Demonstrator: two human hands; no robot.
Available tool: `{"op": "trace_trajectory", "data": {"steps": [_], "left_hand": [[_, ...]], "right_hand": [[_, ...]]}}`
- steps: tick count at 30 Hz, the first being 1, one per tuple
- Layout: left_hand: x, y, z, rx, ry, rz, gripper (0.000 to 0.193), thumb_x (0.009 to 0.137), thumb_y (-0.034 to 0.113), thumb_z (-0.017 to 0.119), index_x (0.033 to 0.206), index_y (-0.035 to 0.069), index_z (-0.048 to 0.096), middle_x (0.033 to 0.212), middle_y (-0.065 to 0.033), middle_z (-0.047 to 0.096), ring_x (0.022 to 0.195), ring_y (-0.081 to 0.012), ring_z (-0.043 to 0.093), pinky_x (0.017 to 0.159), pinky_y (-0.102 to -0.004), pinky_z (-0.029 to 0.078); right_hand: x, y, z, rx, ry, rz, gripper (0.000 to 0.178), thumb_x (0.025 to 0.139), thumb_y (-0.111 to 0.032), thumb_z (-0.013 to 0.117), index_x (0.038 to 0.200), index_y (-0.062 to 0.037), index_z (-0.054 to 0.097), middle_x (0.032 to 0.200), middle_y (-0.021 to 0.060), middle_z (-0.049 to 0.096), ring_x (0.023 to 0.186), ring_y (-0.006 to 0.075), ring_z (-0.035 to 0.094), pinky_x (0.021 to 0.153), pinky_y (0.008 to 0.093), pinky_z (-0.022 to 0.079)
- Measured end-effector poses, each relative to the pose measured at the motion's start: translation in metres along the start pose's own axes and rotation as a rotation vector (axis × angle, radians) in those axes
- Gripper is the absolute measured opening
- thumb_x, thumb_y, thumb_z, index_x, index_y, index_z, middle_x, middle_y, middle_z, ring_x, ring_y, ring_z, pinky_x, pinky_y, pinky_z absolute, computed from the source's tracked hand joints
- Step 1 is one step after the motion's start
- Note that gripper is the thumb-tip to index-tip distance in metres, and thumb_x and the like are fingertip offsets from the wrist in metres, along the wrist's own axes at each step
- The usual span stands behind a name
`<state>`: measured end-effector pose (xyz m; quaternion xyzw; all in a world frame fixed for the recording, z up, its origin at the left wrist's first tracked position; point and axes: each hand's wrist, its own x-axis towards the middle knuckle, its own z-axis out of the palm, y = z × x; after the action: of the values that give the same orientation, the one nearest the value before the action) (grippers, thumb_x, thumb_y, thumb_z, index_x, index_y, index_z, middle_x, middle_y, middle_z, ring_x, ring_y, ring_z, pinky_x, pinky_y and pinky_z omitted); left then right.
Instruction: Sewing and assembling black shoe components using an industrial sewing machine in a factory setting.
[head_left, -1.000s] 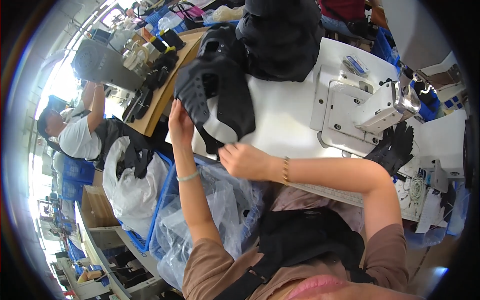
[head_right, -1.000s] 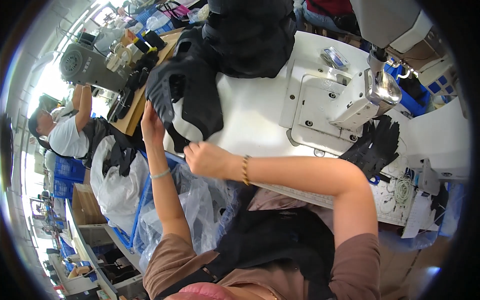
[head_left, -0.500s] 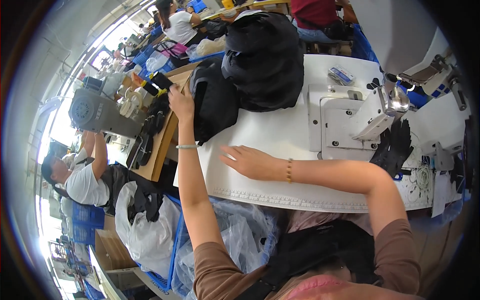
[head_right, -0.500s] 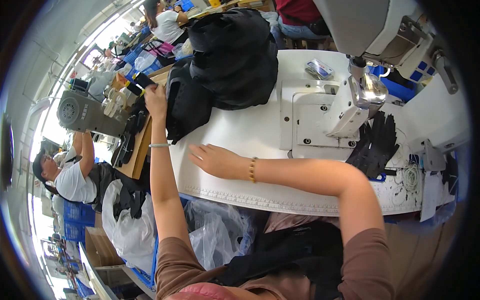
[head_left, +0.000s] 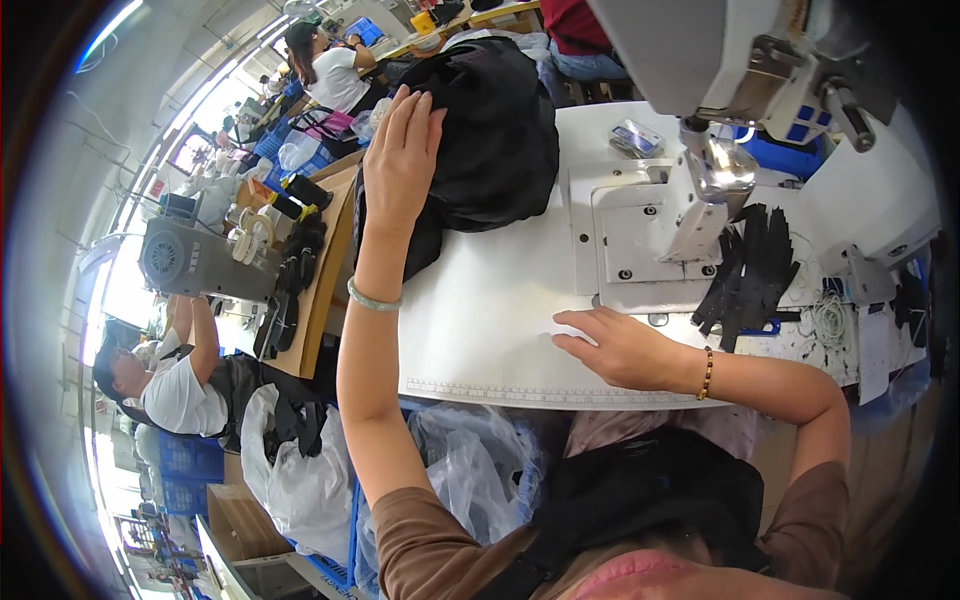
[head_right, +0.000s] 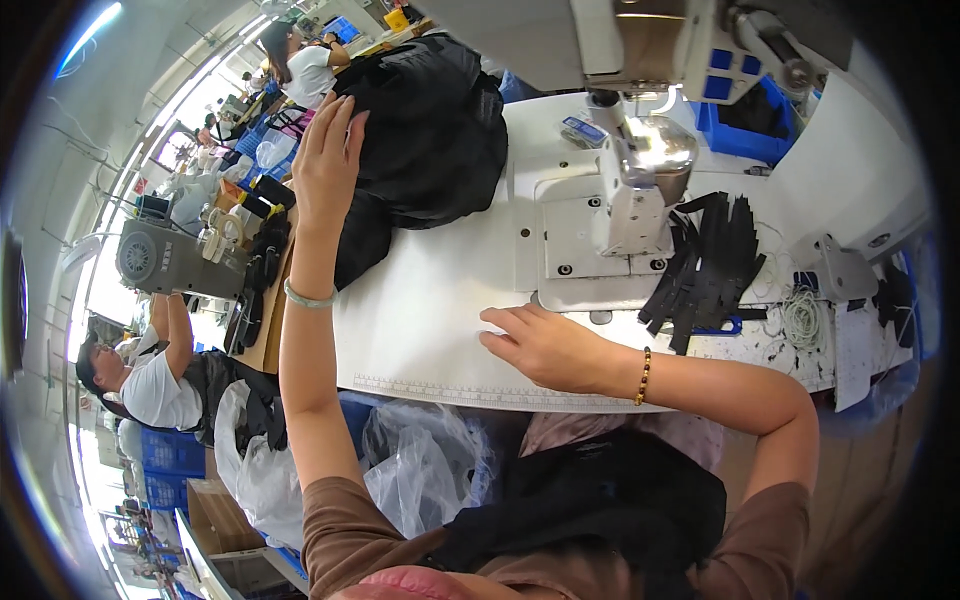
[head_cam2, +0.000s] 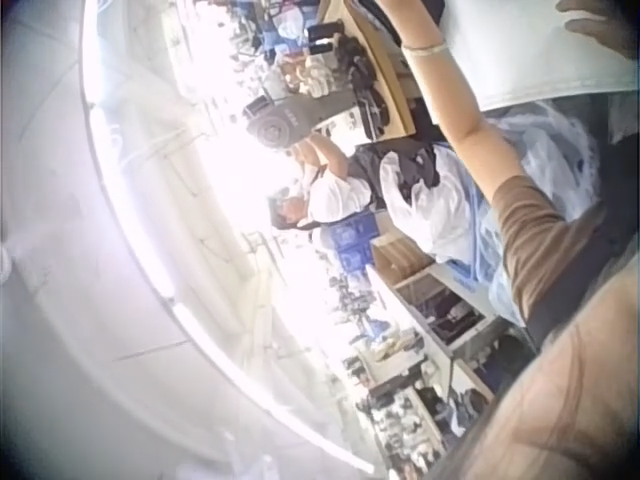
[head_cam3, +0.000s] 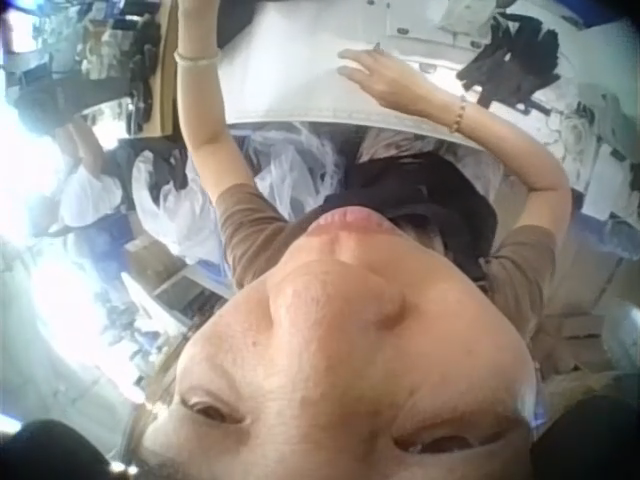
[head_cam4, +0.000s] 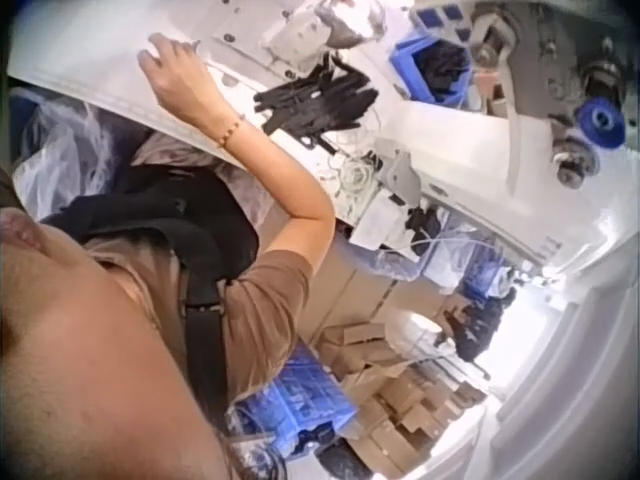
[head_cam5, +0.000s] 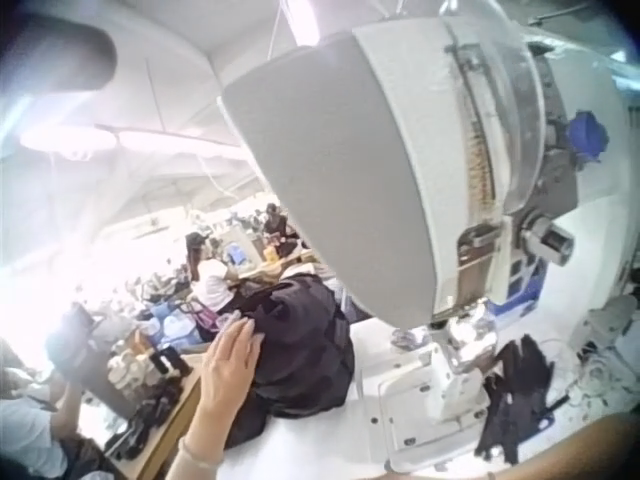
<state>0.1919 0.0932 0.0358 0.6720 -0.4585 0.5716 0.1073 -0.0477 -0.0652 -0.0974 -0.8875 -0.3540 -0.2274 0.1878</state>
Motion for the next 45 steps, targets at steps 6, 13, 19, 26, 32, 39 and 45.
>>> {"op": "trace_trajectory", "data": {"steps": [6,13,19,26,32,39,45], "left_hand": [[0.001,0.007,-0.011,0.043,-0.107,-0.020,0.018,0.078,0.017,0.070,0.086,0.003,0.063,0.088,-0.0075,0.062,0.089,-0.0224,0.059,0.082,-0.0346,0.044],[0.057,-0.013,-0.007,-0.322,-0.297,-0.029,0.011,0.076,0.014,0.069,0.079,0.005,0.062,0.095,-0.0073,0.057,0.088,-0.0270,0.056,0.076,-0.0375,0.045],[0.094,-0.025,-0.091,-0.001,0.369,-0.633,0.024,0.088,0.024,0.060,0.092,0.000,0.062,0.075,-0.0050,0.061,0.064,-0.0132,0.050,0.057,-0.0305,0.042],[0.008,0.171,-0.119,-0.569,0.113,-0.891,0.013,0.084,0.001,0.058,0.094,-0.005,0.057,0.089,-0.0066,0.059,0.080,-0.0123,0.054,0.072,-0.0248,0.047],[0.017,0.202,-0.068,-1.038,-0.060,-1.021,0.028,0.088,0.006,0.055,0.110,-0.010,0.056,0.113,-0.0129,0.058,0.095,-0.0135,0.055,0.084,-0.0228,0.042],[0.046,0.187,0.023,-1.333,-0.256,-0.868,0.022,0.090,0.011,0.056,0.095,-0.010,0.058,0.101,-0.0067,0.058,0.086,-0.0062,0.048,0.074,-0.0196,0.039],[0.048,0.195,0.044,-1.564,-0.355,-0.947,0.015,0.089,0.012,0.057,0.084,-0.002,0.061,0.075,0.0035,0.058,0.068,-0.0019,0.046,0.061,-0.0188,0.037]], "right_hand": [[-0.025,-0.001,-0.012,0.042,0.097,0.033,0.023,0.081,-0.004,0.054,0.103,0.0024,0.055,0.111,0.0164,0.052,0.083,0.0259,0.057,0.076,0.0344,0.047],[-0.035,0.011,-0.010,0.095,0.132,0.079,0.028,0.075,0.001,0.058,0.103,0.0000,0.053,0.114,0.0152,0.050,0.086,0.0259,0.056,0.079,0.0340,0.046],[-0.036,0.016,-0.022,0.198,0.268,0.187,0.035,0.077,0.001,0.059,0.111,-0.0022,0.051,0.117,0.0132,0.048,0.090,0.0262,0.057,0.078,0.0320,0.048],[-0.021,-0.009,-0.086,1.471,0.310,0.475,0.054,0.090,-0.015,0.058,0.137,-0.0055,0.033,0.121,0.0113,0.049,0.085,0.0188,0.064,0.053,0.0231,0.055],[-0.019,0.004,-0.092,1.583,0.378,0.709,0.021,0.091,-0.021,0.057,0.087,0.0001,0.053,0.062,0.0058,0.059,0.046,0.0133,0.059,0.040,0.0229,0.047],[-0.025,0.026,-0.108,1.163,0.824,0.732,0.020,0.090,-0.016,0.058,0.091,0.0044,0.057,0.074,0.0063,0.062,0.043,0.0094,0.057,0.035,0.0177,0.041],[-0.031,0.031,-0.106,1.080,0.853,0.808,0.018,0.088,-0.014,0.060,0.085,0.0034,0.058,0.067,0.0045,0.061,0.040,0.0083,0.054,0.033,0.0187,0.039]]}}
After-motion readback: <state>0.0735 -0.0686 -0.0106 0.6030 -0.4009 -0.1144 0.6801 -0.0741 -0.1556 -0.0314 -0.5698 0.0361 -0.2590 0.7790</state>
